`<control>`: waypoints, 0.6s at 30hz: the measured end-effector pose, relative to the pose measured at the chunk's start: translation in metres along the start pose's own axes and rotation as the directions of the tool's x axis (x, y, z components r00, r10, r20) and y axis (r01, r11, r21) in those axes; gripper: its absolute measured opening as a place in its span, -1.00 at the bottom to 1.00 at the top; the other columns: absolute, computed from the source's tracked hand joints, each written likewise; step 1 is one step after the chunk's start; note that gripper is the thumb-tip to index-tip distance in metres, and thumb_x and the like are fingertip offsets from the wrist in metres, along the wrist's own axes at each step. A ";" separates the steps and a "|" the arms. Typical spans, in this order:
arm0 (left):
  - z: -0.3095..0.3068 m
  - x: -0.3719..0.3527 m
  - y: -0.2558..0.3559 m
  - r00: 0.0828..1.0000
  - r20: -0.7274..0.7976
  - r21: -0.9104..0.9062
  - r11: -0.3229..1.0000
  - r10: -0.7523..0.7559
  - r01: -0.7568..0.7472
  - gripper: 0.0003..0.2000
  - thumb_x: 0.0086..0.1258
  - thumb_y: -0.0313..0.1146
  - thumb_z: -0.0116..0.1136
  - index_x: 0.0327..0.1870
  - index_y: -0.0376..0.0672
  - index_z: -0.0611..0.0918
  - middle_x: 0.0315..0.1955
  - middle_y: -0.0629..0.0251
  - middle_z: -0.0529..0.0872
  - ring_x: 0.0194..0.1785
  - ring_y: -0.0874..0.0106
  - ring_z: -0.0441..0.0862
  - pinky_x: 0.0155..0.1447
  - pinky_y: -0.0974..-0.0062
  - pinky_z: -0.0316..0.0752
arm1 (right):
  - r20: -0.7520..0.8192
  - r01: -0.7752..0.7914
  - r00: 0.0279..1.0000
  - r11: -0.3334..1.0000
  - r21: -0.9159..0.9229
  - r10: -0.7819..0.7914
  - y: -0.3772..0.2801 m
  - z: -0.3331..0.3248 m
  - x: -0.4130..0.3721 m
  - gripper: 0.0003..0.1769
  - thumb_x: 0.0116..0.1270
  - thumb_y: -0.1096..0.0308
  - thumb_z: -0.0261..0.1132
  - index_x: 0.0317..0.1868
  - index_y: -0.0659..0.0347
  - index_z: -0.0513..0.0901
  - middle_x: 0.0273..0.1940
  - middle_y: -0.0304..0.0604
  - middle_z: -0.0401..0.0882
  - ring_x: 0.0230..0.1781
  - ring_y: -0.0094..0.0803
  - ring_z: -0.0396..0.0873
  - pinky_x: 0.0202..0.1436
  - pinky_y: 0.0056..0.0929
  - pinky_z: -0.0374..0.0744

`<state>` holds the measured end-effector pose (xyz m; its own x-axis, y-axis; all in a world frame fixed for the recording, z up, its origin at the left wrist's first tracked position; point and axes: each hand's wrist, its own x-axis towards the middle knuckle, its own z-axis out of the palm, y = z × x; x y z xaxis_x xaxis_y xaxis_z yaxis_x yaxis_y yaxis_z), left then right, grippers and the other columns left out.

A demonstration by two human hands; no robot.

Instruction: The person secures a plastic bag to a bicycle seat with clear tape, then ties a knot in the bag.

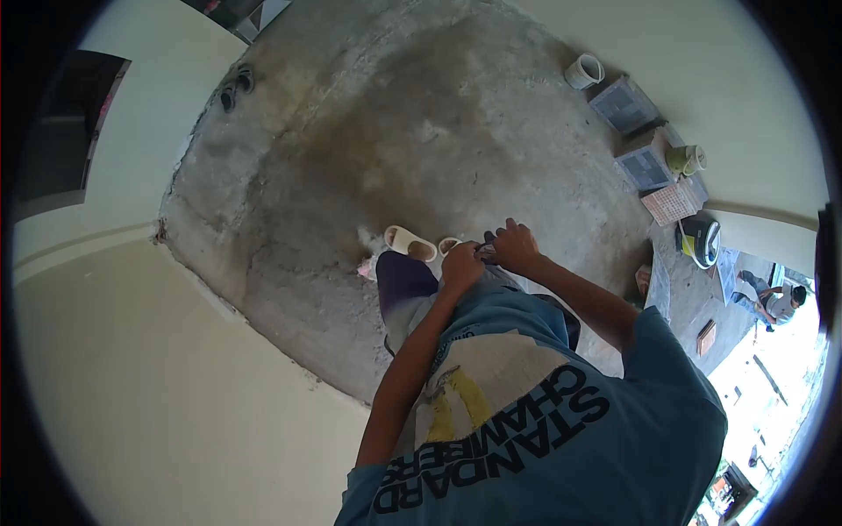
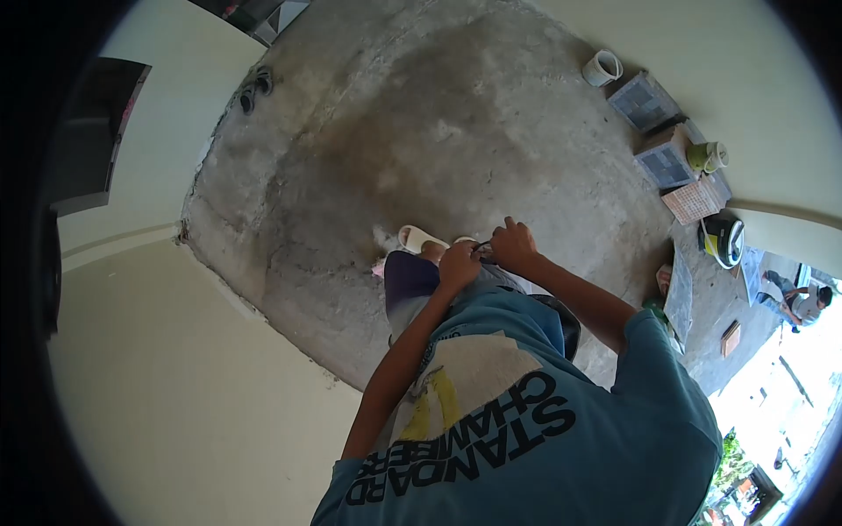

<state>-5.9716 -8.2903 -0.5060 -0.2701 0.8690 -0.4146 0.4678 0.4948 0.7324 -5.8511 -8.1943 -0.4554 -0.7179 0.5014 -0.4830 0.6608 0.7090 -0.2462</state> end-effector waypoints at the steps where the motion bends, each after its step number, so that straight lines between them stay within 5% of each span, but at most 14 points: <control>1: -0.013 0.014 -0.006 0.999 -0.002 -0.015 0.999 0.033 -0.033 -0.75 0.18 -0.21 0.23 -0.21 -0.16 0.71 -0.30 0.06 0.72 -0.17 0.10 0.67 -0.07 0.20 0.52 | 0.030 0.018 0.999 0.998 -0.065 -0.016 -0.005 0.000 0.028 -0.73 0.20 0.17 0.21 -0.31 0.17 0.71 -0.35 -0.02 0.63 -0.15 -0.04 0.58 -0.12 -0.14 0.57; 2: -0.026 0.028 -0.008 1.000 -0.025 -0.069 0.997 -0.017 0.015 -0.75 0.17 -0.22 0.22 -0.21 -0.16 0.70 -0.30 0.05 0.72 -0.16 0.08 0.67 -0.06 0.19 0.52 | 0.062 0.056 0.997 0.989 -0.135 -0.048 -0.012 -0.001 0.059 -0.73 0.20 0.16 0.21 -0.35 0.17 0.72 -0.37 -0.01 0.63 -0.17 -0.04 0.59 -0.12 -0.14 0.57; 5: -0.094 0.099 -0.038 0.988 -0.038 0.001 0.988 -0.151 0.152 -0.74 0.09 -0.24 0.20 -0.22 -0.15 0.64 -0.28 0.03 0.70 -0.13 0.05 0.65 0.00 0.16 0.52 | 0.055 -0.046 0.998 0.942 0.332 0.029 -0.008 0.028 0.151 -0.74 0.08 0.14 0.28 -0.33 0.10 0.74 -0.40 0.07 0.67 -0.31 0.04 0.64 -0.15 -0.07 0.56; 6: -0.117 0.120 -0.059 0.988 -0.038 0.052 0.987 -0.153 0.154 -0.68 0.03 -0.19 0.24 -0.23 -0.18 0.63 -0.30 -0.04 0.69 -0.14 0.02 0.65 -0.02 0.13 0.53 | -0.094 0.056 0.995 0.937 0.346 -0.024 -0.028 0.017 0.174 -0.77 0.09 0.18 0.28 -0.28 0.04 0.75 -0.41 0.07 0.66 -0.33 0.01 0.64 -0.17 -0.09 0.57; 7: -0.149 0.138 -0.073 0.994 -0.047 0.087 0.991 -0.095 0.099 -0.67 0.00 -0.20 0.24 -0.26 -0.23 0.64 -0.32 -0.11 0.68 -0.16 -0.02 0.65 -0.04 0.12 0.55 | -0.021 -0.004 1.000 0.931 0.365 0.013 -0.053 -0.004 0.200 -0.76 0.11 0.20 0.27 -0.27 0.08 0.75 -0.39 0.10 0.66 -0.32 0.03 0.64 -0.16 -0.11 0.58; 10: -0.262 0.177 -0.088 0.994 -0.099 0.139 0.988 -0.054 0.068 -0.69 -0.03 -0.24 0.24 -0.30 -0.27 0.65 -0.34 -0.14 0.68 -0.18 -0.03 0.66 -0.06 0.13 0.56 | -0.192 0.088 0.981 0.910 0.405 -0.010 -0.113 -0.051 0.281 -0.71 0.10 0.26 0.25 -0.15 0.06 0.70 -0.23 0.06 0.67 -0.17 0.01 0.64 -0.07 -0.12 0.57; 15: -0.411 0.217 -0.120 0.989 -0.093 0.184 0.975 -0.112 0.127 -0.71 -0.02 -0.28 0.23 -0.28 -0.24 0.67 -0.33 -0.10 0.69 -0.17 0.02 0.67 -0.06 0.20 0.57 | -0.059 0.210 0.978 0.956 0.205 -0.202 -0.202 -0.146 0.402 -0.68 0.11 0.17 0.30 -0.14 0.11 0.68 -0.22 -0.01 0.68 -0.20 -0.02 0.63 -0.09 -0.16 0.57; 18: -0.478 0.253 -0.185 0.925 -0.272 -0.132 0.962 -0.265 0.237 -0.76 0.02 -0.28 0.22 -0.32 -0.21 0.67 -0.34 -0.02 0.70 -0.20 0.06 0.67 -0.07 0.24 0.56 | 0.018 0.331 0.942 0.933 0.139 -0.336 -0.271 -0.197 0.497 -0.71 0.08 0.19 0.33 -0.21 0.12 0.70 -0.26 -0.02 0.67 -0.22 -0.02 0.62 -0.08 -0.17 0.56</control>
<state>-6.5290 -8.1641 -0.4879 -0.6031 0.6714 -0.4307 0.2753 0.6819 0.6777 -6.4300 -8.0399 -0.4628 -0.8941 0.2248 -0.3874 0.4101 0.7586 -0.5063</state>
